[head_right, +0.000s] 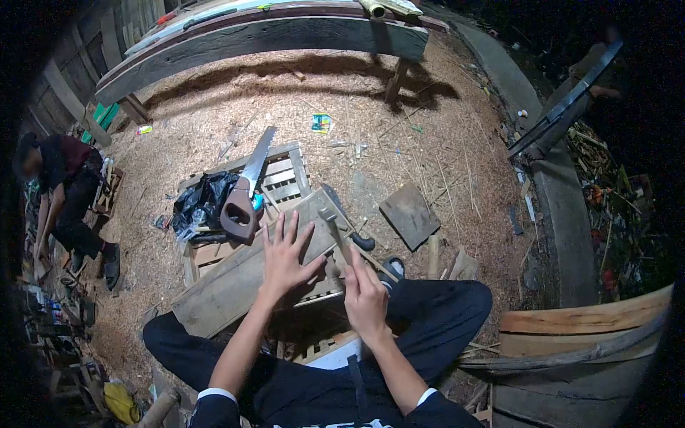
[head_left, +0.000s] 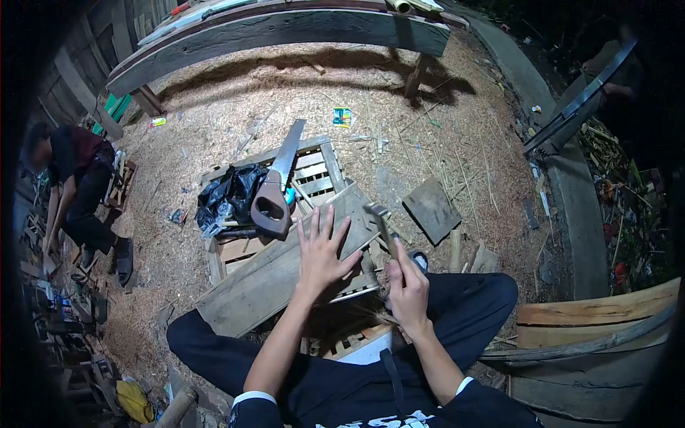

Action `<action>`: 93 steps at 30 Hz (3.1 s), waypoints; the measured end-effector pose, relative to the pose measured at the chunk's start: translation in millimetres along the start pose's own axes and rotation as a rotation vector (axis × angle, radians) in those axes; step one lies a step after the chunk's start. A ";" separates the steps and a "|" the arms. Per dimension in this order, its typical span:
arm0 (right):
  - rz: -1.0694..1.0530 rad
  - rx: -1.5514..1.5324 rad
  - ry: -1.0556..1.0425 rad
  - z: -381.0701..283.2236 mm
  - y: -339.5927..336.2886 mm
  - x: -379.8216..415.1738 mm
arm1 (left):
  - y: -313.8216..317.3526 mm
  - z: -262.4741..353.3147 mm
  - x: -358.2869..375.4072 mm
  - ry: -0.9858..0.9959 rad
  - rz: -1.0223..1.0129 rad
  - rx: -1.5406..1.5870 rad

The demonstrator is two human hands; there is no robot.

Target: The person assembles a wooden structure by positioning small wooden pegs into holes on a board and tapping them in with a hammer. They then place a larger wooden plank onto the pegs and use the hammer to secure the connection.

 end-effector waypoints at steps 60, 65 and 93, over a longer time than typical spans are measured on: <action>0.102 -0.223 0.294 64.8 24.9 4.8 | 5.8 27.4 0.4 0.231 -0.057 -0.184; 0.046 -0.271 0.367 61.1 27.6 7.6 | 0.4 14.8 -6.2 0.005 -0.054 -0.157; -0.115 -0.144 0.167 -7.3 44.1 50.5 | -122.1 -86.8 54.1 -0.089 0.124 0.218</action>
Point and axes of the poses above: each hand's wrist, its own x-axis away from the middle knuckle, its own y-axis out of the palm, z = x × y, the point moved 10 cm from there along -x, towards the middle knuckle, and after that the axes turned 10 degrees about z, right-handed, at the moved point
